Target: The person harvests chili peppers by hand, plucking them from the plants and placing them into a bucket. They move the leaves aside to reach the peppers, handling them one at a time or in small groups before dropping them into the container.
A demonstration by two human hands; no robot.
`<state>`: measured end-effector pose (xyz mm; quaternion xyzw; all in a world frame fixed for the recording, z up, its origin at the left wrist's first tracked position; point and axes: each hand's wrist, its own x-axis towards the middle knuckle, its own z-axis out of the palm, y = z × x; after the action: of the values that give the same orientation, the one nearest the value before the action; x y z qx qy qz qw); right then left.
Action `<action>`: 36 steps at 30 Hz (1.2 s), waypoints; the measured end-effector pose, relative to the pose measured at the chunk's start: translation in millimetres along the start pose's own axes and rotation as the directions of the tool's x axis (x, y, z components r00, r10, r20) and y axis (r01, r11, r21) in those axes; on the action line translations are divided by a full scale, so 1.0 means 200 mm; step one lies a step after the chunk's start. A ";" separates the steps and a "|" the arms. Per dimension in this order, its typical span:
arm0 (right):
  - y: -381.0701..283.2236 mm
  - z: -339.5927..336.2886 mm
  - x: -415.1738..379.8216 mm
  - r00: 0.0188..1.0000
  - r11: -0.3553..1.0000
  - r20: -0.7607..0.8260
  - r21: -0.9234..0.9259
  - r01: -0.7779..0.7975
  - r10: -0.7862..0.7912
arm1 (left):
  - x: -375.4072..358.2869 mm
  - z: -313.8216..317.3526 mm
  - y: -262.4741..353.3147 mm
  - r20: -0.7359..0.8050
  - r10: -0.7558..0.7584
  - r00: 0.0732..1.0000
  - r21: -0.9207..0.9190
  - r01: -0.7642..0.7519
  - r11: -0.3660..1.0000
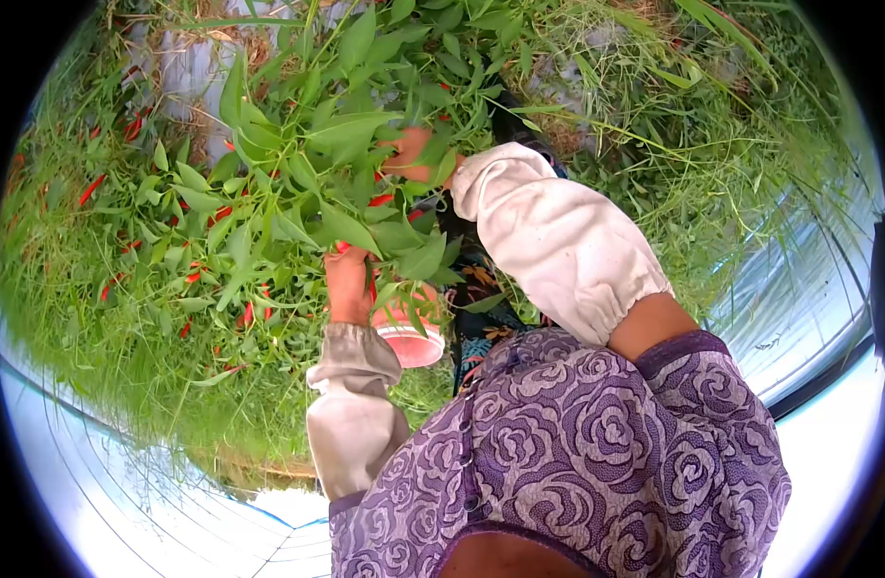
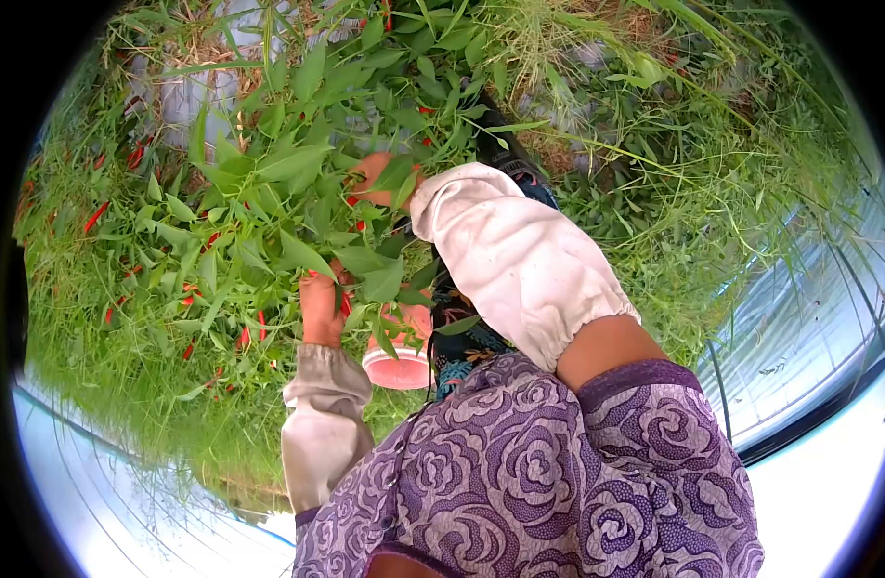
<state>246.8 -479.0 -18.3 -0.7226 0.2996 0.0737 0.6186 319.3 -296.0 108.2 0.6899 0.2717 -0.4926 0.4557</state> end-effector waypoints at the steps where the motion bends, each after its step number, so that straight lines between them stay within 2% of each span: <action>1: 0.00 0.03 0.03 0.990 0.993 0.139 0.118 0.004 -0.020 | 0.00 0.01 -0.01 -0.027 0.003 1.000 -0.017 -0.003 1.000; 2: 0.02 0.02 0.03 0.967 0.986 0.254 0.161 -0.034 -0.008 | 0.00 0.01 0.00 0.004 -0.044 0.999 0.031 0.044 0.999; 3: 0.04 0.04 0.02 0.967 0.987 0.255 0.160 -0.034 -0.008 | -0.01 0.02 0.01 0.004 -0.044 0.999 0.030 0.044 0.999; 4: 0.08 0.07 0.02 0.917 0.989 0.396 -0.148 0.005 0.054 | -0.01 0.05 0.02 -0.005 -0.033 0.999 0.018 0.033 0.999; 5: 0.11 0.09 0.02 0.851 0.897 0.502 -0.432 0.090 0.157 | -0.02 0.07 0.02 -0.015 -0.021 1.000 0.006 0.021 1.000; 6: 0.04 -0.01 -0.02 0.837 0.994 0.547 -0.106 0.031 0.033 | -0.05 0.09 0.04 -0.016 -0.021 1.000 0.001 0.021 1.000; 7: 0.05 0.00 -0.10 0.835 0.993 0.550 -0.110 0.034 0.032 | -0.07 0.11 0.07 -0.024 -0.022 0.999 0.009 0.022 1.000; 8: 0.06 0.03 -0.18 0.949 0.981 0.283 -0.089 0.174 -0.142 | -0.08 0.12 0.08 -0.033 -0.023 0.999 0.017 0.024 1.000; 9: 0.06 0.07 -0.25 0.950 0.945 -0.012 -0.108 0.310 -0.313 | -0.07 0.10 0.06 -0.033 -0.022 0.999 0.014 0.023 1.000; 10: 0.00 0.08 -0.28 0.962 0.816 0.241 -0.525 0.243 -0.132 | -0.05 0.08 0.03 -0.012 -0.041 0.999 0.091 0.042 0.995; 11: -0.04 0.06 -0.33 0.962 0.814 0.241 -0.527 0.243 -0.131 | -0.02 0.05 0.01 0.008 -0.060 0.998 0.169 0.058 0.984; 12: -0.21 -0.08 -0.37 0.938 0.882 0.341 -0.459 0.104 0.066 | 0.00 0.04 0.00 0.011 -0.058 0.998 0.166 0.056 0.985; 13: -0.30 -0.19 -0.39 0.860 0.913 0.446 -0.404 -0.052 0.247 | 0.01 0.03 0.00 0.018 -0.059 0.998 0.139 0.056 0.989; 14: -0.28 -0.24 -0.42 0.860 0.913 0.446 -0.405 -0.051 0.247 | 0.02 0.03 0.00 0.023 -0.061 0.998 0.113 0.058 0.992; 15: -0.25 -0.30 -0.46 0.881 0.943 0.388 -0.293 -0.160 0.270 | 0.01 0.02 0.00 0.022 -0.059 0.998 0.112 0.056 0.992; 16: -0.21 -0.35 -0.48 0.895 0.952 0.331 -0.168 -0.257 0.300 | 0.00 0.02 0.02 0.041 -0.079 0.996 0.027 0.078 0.997; 17: -0.14 -0.41 -0.48 0.896 0.952 0.330 -0.169 -0.254 0.297 | -0.01 0.01 0.04 0.063 -0.096 0.993 -0.056 0.099 0.993; 18: -0.04 -0.48 -0.46 0.809 0.866 0.354 -0.006 -0.501 0.470 | -0.03 -0.03 0.08 0.120 -0.139 0.983 -0.043 0.145 0.988; 19: 0.03 -0.50 -0.44 0.682 0.692 0.406 0.148 -0.706 0.609 | -0.05 -0.01 0.13 0.124 -0.137 0.983 -0.039 0.143 0.989; 20: 0.09 -0.49 -0.43 0.684 0.691 0.399 0.152 -0.706 0.611 | -0.08 0.00 0.18 0.083 -0.098 0.992 -0.150 0.110 0.983; 21: 0.11 -0.49 -0.42 0.767 0.763 0.313 0.167 -0.625 0.560 | -0.09 0.02 0.21 0.036 -0.063 0.997 -0.259 0.070 0.963; 22: 0.13 -0.49 -0.41 0.838 0.827 0.227 0.171 -0.535 0.496 | -0.08 -0.03 0.22 0.057 -0.106 0.993 -0.242 0.117 0.963; 23: 0.15 -0.45 -0.40 0.840 0.829 0.227 0.173 -0.532 0.493 | -0.08 -0.04 0.22 0.057 -0.103 0.993 -0.241 0.114 0.964; 25: 0.00 -0.33 -0.33 0.904 0.908 0.223 0.129 -0.398 0.365 | -0.07 -0.05 0.24 0.074 -0.087 0.993 -0.229 0.102 0.968; 27: -0.05 -0.14 -0.24 0.878 0.936 0.360 0.037 -0.350 0.315 | -0.07 -0.04 0.24 0.097 -0.058 0.994 -0.279 0.083 0.957; 29: -0.19 -0.06 -0.25 0.937 0.937 0.325 0.269 -0.220 0.127 | -0.03 -0.08 0.21 0.117 -0.128 0.985 -0.182 0.148 0.972; 30: -0.20 0.00 -0.22 0.940 0.939 0.320 0.270 -0.212 0.120 | -0.03 -0.07 0.19 0.082 -0.133 0.988 -0.278 0.150 0.949; 31: -0.18 0.09 -0.20 0.939 0.946 0.331 0.265 -0.187 0.093 | -0.03 -0.06 0.19 0.080 -0.129 0.988 -0.276 0.146 0.950; 33: -0.12 0.23 -0.27 0.936 0.947 0.346 0.273 -0.170 0.069 | -0.05 -0.07 0.19 0.146 -0.195 0.970 -0.329 0.233 0.915; 34: -0.07 0.26 -0.30 0.881 0.689 0.466 0.612 -0.389 0.084 | -0.02 -0.09 0.18 0.188 -0.189 0.964 -0.335 0.244 0.910; 35: -0.04 0.30 -0.33 0.819 0.276 0.573 0.782 -0.559 0.036 | -0.01 -0.12 0.16 0.188 -0.186 0.964 -0.334 0.241 0.911; 36: -0.12 0.55 -0.38 0.877 0.575 0.235 0.679 -0.456 0.418 | 0.00 -0.12 0.16 0.249 -0.208 0.946 -0.378 0.293 0.878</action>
<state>226.9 -347.8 13.0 -0.3242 0.4575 0.1188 0.8194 355.9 -287.7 121.2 0.4841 0.4089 -0.5466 0.5473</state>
